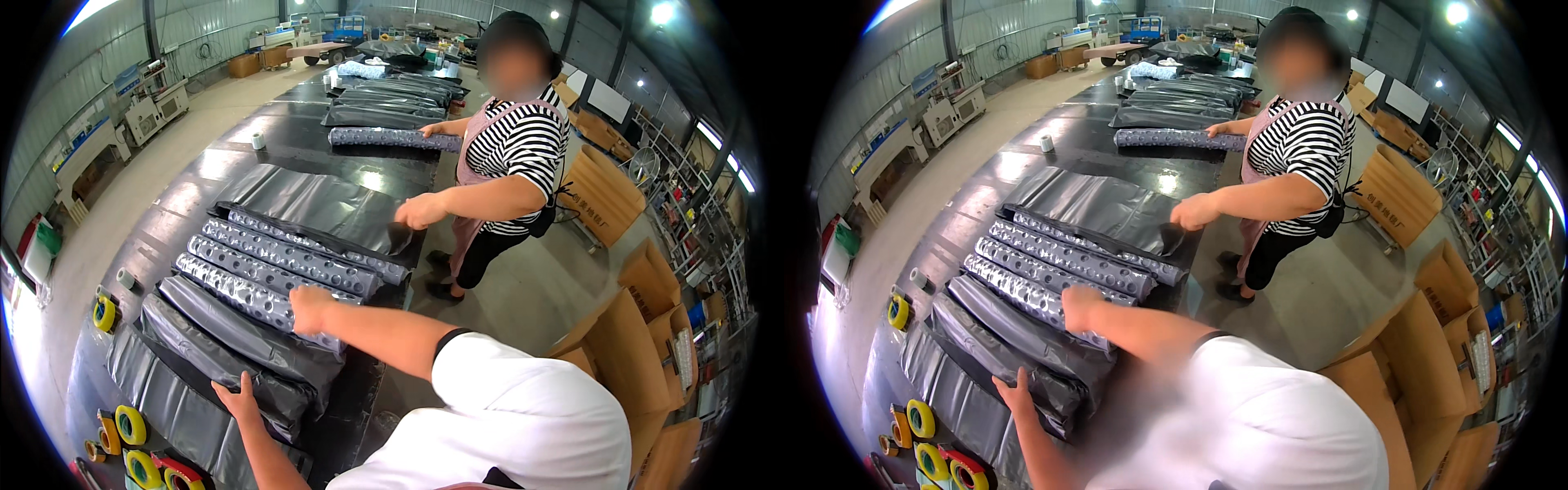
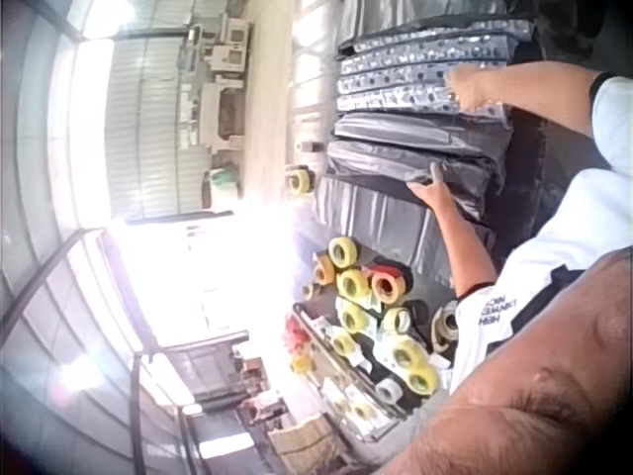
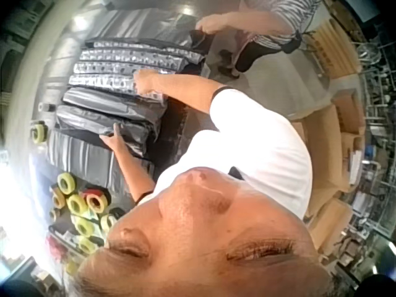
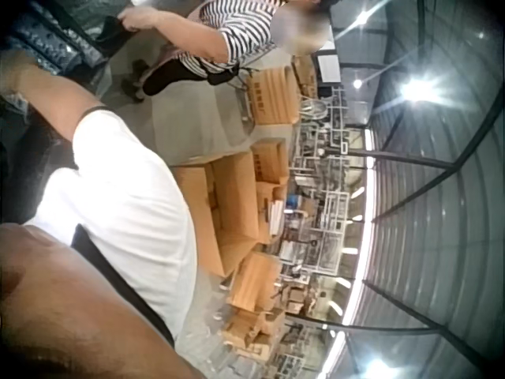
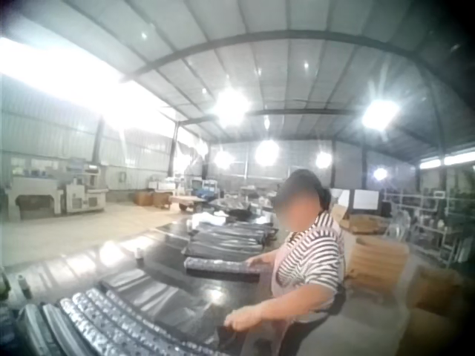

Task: The person places foam rollers into gray plastic bags, folds the bags, and applies labels to the packaged items.

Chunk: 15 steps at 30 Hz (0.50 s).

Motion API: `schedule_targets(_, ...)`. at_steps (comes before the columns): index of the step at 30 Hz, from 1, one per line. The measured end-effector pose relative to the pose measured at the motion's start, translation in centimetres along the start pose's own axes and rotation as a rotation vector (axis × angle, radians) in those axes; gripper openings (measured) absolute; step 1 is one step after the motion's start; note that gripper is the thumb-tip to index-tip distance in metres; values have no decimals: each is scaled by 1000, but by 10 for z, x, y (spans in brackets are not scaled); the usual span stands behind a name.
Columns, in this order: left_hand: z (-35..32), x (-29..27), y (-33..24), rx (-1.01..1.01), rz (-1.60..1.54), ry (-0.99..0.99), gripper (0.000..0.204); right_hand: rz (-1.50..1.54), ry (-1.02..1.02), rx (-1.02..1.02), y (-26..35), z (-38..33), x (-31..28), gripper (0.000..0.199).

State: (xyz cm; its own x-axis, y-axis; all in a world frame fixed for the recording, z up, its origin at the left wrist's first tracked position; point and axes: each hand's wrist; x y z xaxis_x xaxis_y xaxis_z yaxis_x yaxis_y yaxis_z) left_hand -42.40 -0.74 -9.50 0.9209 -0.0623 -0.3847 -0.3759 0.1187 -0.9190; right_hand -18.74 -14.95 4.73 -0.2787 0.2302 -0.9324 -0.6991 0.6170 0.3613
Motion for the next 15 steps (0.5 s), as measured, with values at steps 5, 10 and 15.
schedule_targets(5, 34, 13, 8, -171, -209, 84, 102, 564, 161, 90, -49, -19, -55, 57)
schedule_targets(10, 27, 28, 5, -143, -398, 118, 94, 984, 166, 121, -77, -139, -75, 45)
schedule_targets(15, 21, 98, -29, -132, -580, 274, 92, 1076, 92, -15, -79, -209, -70, 47)
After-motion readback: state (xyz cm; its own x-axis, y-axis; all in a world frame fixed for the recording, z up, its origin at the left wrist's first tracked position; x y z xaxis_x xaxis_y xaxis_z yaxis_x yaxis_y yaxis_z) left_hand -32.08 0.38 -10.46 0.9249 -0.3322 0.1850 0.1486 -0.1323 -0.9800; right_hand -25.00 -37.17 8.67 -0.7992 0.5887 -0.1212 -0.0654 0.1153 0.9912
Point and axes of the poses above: each hand's wrist, its own z-axis towards the middle knuckle, its own x-axis out of the palm, y = z × x, and after that the axes turned 14 degrees about -y, right-handed
